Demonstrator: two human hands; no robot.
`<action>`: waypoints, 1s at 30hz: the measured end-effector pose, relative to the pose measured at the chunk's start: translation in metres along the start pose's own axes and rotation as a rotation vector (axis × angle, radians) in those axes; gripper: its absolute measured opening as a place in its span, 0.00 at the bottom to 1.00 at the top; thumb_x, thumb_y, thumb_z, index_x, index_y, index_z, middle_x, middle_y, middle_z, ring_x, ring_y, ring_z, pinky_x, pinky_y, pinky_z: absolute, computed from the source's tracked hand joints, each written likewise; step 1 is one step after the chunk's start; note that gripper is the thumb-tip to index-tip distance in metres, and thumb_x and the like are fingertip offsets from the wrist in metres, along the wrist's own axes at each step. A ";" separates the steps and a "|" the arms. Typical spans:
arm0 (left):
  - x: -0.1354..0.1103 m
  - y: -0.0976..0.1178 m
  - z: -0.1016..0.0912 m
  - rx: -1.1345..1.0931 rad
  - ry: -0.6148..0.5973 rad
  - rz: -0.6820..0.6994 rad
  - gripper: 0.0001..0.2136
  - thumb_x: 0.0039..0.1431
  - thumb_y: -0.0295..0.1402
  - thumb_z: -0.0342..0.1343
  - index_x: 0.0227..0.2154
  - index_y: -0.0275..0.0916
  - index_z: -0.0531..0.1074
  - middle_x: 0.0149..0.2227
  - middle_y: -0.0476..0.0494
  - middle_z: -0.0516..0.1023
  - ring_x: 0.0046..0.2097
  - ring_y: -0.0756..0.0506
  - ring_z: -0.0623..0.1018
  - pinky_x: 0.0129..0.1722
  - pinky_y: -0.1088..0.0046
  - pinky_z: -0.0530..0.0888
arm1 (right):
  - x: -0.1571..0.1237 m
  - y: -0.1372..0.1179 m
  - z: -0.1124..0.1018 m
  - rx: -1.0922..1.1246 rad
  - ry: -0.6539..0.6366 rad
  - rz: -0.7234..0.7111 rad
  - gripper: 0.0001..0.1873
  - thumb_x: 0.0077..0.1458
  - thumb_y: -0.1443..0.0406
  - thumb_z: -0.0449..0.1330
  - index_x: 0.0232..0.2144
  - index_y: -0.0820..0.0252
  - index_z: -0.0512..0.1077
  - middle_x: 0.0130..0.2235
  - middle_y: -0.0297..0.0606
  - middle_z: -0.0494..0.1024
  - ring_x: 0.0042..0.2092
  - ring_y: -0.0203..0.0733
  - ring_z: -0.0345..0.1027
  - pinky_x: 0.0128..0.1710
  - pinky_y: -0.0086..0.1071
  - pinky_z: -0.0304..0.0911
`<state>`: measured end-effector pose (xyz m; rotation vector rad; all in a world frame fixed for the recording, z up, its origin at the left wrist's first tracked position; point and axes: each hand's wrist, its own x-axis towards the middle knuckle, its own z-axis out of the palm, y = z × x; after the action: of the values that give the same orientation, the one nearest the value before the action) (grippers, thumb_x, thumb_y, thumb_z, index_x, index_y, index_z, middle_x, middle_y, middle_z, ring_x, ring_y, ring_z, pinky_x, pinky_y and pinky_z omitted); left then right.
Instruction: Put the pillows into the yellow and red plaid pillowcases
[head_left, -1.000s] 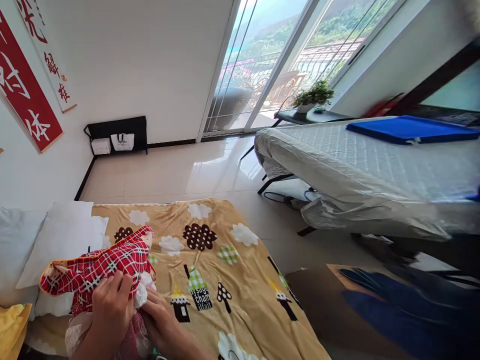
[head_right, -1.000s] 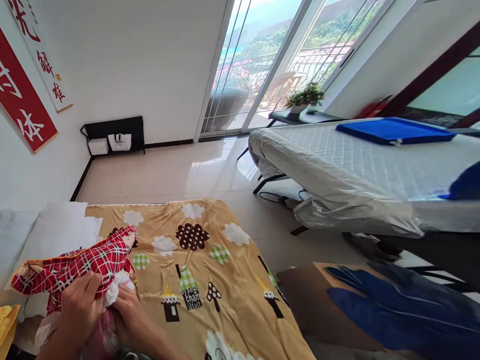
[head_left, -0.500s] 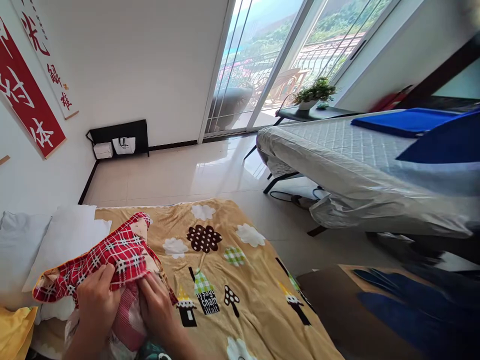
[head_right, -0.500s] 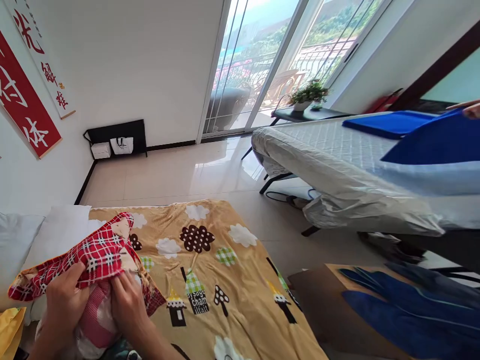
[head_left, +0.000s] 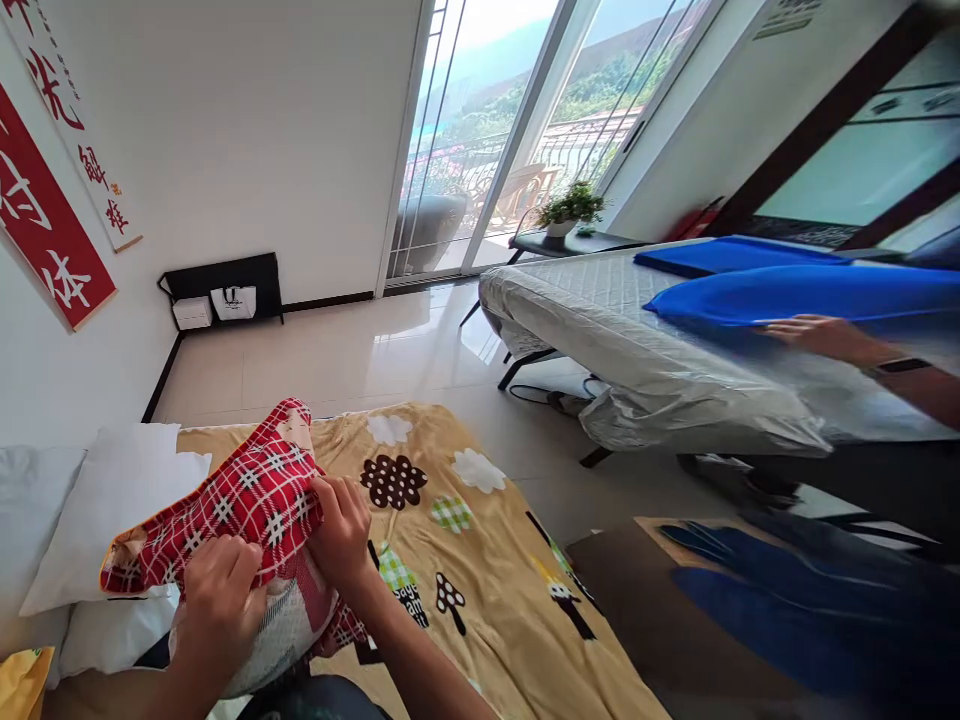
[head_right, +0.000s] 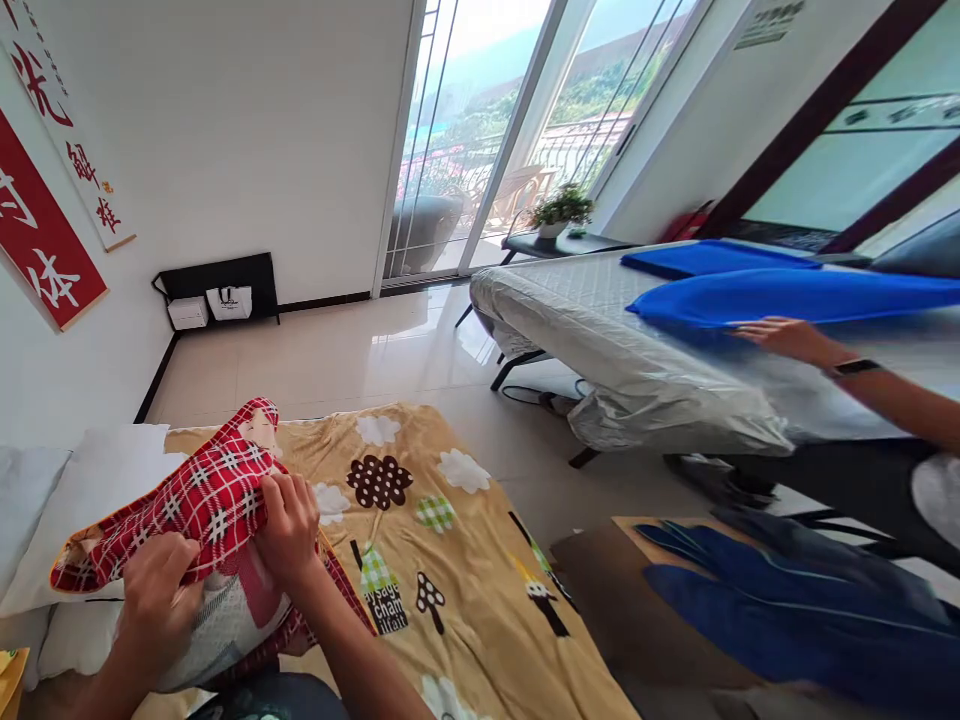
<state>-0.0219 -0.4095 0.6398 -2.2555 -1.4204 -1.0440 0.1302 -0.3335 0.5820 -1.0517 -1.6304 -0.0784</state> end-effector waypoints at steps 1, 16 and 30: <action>-0.002 -0.002 0.001 0.026 0.044 0.010 0.09 0.56 0.19 0.48 0.30 0.41 0.66 0.23 0.50 0.68 0.27 0.47 0.69 0.31 0.71 0.65 | 0.001 0.003 0.003 0.009 0.082 -0.017 0.13 0.54 0.73 0.53 0.39 0.54 0.69 0.34 0.38 0.74 0.36 0.43 0.67 0.36 0.37 0.65; -0.091 -0.089 0.108 -0.816 -0.006 -0.794 0.25 0.59 0.42 0.54 0.57 0.39 0.63 0.58 0.31 0.71 0.56 0.40 0.75 0.46 0.64 0.77 | 0.038 0.037 -0.015 -0.010 0.214 -0.103 0.20 0.40 0.77 0.50 0.34 0.54 0.69 0.28 0.33 0.72 0.31 0.41 0.68 0.31 0.34 0.65; -0.029 -0.058 0.138 -0.372 0.308 -0.761 0.02 0.49 0.30 0.54 0.27 0.39 0.71 0.20 0.52 0.72 0.22 0.49 0.69 0.24 0.76 0.63 | 0.024 0.012 -0.037 -0.217 0.046 -0.201 0.20 0.37 0.77 0.48 0.32 0.55 0.69 0.24 0.30 0.71 0.28 0.38 0.65 0.38 0.36 0.58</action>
<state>-0.0207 -0.3223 0.5145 -1.6267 -2.1243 -1.9170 0.1670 -0.3324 0.6095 -1.0368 -1.7089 -0.4179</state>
